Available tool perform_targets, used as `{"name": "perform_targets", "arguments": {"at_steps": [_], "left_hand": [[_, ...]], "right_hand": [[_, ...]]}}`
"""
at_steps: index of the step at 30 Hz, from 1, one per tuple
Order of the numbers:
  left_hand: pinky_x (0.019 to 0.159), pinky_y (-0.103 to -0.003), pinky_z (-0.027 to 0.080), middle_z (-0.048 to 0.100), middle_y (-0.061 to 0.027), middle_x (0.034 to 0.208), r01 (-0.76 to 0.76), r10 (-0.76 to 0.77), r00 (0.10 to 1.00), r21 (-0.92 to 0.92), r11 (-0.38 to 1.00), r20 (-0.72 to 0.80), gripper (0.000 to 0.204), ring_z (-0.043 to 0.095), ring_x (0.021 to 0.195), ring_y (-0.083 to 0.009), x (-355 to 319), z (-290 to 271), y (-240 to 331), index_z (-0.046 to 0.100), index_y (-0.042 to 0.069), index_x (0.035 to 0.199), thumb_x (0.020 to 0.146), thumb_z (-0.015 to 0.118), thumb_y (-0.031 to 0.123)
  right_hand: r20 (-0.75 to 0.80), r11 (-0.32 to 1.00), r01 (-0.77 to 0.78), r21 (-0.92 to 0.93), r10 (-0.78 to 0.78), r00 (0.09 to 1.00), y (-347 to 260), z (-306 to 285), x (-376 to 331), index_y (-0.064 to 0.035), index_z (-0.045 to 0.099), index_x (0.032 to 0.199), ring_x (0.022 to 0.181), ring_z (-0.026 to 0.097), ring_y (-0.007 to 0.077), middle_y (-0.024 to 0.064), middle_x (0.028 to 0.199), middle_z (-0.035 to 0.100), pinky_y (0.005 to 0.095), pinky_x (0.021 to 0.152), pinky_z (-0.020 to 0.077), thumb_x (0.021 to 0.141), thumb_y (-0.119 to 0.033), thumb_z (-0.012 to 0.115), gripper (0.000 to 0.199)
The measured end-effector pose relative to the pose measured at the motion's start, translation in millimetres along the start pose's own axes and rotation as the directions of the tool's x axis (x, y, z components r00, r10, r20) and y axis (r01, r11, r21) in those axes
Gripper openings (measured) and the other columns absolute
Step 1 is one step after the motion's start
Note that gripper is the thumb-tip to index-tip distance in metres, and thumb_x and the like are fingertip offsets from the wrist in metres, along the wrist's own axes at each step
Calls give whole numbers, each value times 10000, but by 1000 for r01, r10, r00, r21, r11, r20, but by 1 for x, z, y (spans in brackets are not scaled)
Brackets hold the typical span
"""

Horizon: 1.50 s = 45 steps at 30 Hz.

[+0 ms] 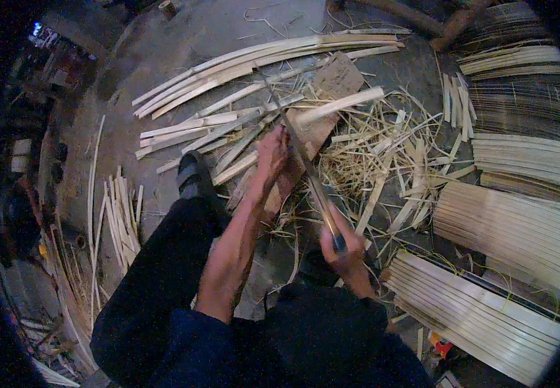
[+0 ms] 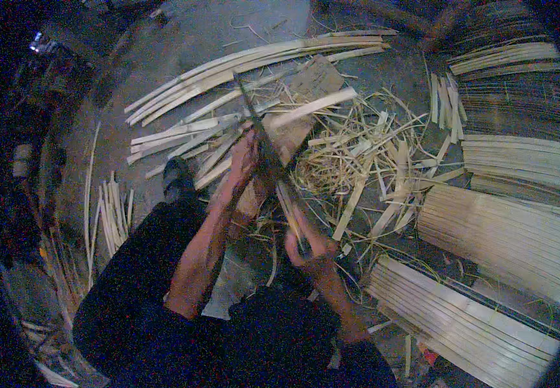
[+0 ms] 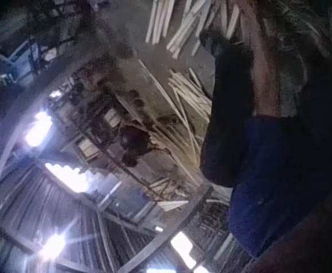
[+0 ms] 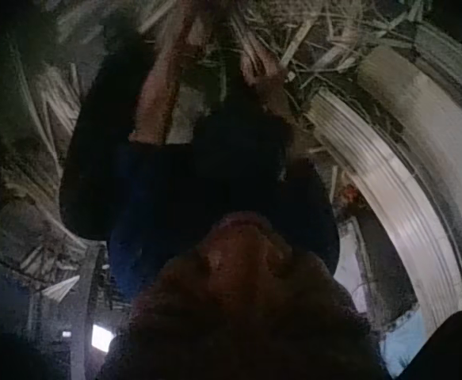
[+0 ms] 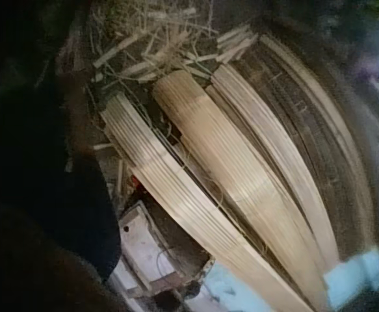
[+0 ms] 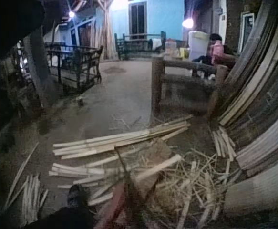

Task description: The person sits on the floor and uses a knife to split long bamboo strips into thinner pieces. They repeatedly pick up strips, split them, and place the resulting pieces on the floor.

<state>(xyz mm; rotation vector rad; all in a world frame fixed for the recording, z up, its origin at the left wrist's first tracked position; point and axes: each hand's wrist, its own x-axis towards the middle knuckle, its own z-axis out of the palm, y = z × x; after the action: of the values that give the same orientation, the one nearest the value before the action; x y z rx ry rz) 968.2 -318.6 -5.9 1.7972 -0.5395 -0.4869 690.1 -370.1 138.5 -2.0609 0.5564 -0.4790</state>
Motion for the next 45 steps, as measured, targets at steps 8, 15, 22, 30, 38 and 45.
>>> {"name": "perform_targets", "arguments": {"at_steps": [8, 15, 22, 30, 38, 45], "left_hand": [[744, -548, 332, 595, -210, 862, -35, 79, 995, 500, 865, -68, 259, 551, 846, -406, -27, 17, 75, 490, 62, 957, 939, 428, 313], [668, -461, 421, 580, -231, 852, -298, 456, 868, 526, 797, -198, 274, 539, 807, -435, 35, -13, 194, 512, 32, 962, 964, 385, 274], [801, -429, 428, 592, -243, 922, -510, 588, 808, 554, 658, 45, 338, 550, 888, -415, 80, -125, 303, 549, -24, 950, 970, 397, 277], [862, -407, 431, 588, -269, 1034, -282, 251, 955, 739, 612, 156, 388, 574, 991, -366, 11, -195, 217, 540, -44, 1143, 955, 456, 284], [635, -421, 410, 560, -164, 713, -35, -85, 988, 709, 704, 133, 50, 534, 680, -365, -171, -220, 32, 561, 37, 848, 840, 540, 83], [745, -455, 381, 571, -143, 829, -203, 11, 972, 810, 550, 236, 98, 539, 819, -354, -217, -203, 19, 522, 65, 930, 862, 518, 135]], "right_hand": [[-303, 983, 181, -19, -178, 936, 3, -35, 7, -6, 501, 1279, 745, 622, 193, 168, 951, 643, 321, 651, 503, 869, -219, 545, 464], [-376, 950, -214, -225, 118, 919, 75, -95, 25, -64, 501, 1286, 821, 662, 312, 187, 1087, 634, 437, 704, 514, 841, -282, 582, 502], [-170, 787, 16, -616, -153, 973, 84, -58, 55, -102, 580, 1199, 1027, 514, 306, 120, 1059, 580, 431, 858, 417, 820, -253, 631, 411], [-197, 615, -24, -788, -216, 956, 128, 19, 205, -87, 626, 961, 1006, 534, 274, 103, 970, 590, 471, 824, 391, 764, -194, 615, 224], [23, 528, 239, -815, -382, 924, 105, -2, 233, -107, 587, 744, 624, 591, 299, 101, 684, 589, 450, 587, 438, 746, -138, 550, 48], [-420, 470, -239, -850, -329, 846, 134, -280, 239, -61, 559, 1202, 1010, 543, 384, 210, 1130, 563, 451, 825, 451, 894, -331, 524, 411]]}}
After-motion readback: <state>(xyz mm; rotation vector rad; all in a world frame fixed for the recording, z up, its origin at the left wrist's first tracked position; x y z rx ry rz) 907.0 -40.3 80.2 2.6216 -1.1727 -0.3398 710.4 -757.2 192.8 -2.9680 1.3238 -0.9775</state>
